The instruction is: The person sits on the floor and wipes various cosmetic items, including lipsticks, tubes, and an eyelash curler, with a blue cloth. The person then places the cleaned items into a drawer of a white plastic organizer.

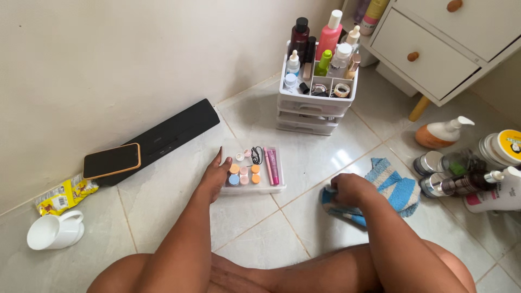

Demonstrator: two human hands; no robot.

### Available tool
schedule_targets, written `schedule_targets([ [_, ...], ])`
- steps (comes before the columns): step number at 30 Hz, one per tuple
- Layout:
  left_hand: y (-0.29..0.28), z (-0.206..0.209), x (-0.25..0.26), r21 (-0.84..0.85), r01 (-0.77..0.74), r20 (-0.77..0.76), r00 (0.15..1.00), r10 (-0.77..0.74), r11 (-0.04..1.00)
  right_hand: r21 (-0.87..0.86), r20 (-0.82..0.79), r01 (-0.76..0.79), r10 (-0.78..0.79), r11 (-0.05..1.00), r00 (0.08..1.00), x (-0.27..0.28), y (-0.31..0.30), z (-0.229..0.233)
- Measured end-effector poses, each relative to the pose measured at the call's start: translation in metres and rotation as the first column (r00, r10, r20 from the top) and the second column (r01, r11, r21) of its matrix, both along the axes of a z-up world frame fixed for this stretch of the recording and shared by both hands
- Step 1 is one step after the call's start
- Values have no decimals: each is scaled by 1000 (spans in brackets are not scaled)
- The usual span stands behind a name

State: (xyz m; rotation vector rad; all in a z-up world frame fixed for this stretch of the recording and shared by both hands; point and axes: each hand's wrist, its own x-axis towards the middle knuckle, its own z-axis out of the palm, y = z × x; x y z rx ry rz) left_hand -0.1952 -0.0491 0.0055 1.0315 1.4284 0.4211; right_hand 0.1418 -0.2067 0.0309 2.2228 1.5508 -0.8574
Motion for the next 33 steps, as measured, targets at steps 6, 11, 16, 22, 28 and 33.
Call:
schedule_targets([
  [6,20,-27,-17,154,124,-345,937,-64,980,529,-367,448,-282,720,886,-1,24,26],
  [11,21,-19,-19,274,308,-650,757,-60,911,622,-219,397,-336,675,916,-11,29,43],
  [16,-4,18,17,552,275,-731,614,298,787,387,-579,727,-464,567,670,-4,31,53],
  [22,-54,25,156,672,342,-7,890,-457,656,93,-909,725,-239,683,341,19,36,49],
  [28,-42,-19,232,26,-260,434,873,223,965,199,-858,885,-361,420,365,56,55,10],
  [33,-28,-36,268,543,-372,322,920,222,753,334,-838,836,-270,435,475,87,73,-35],
])
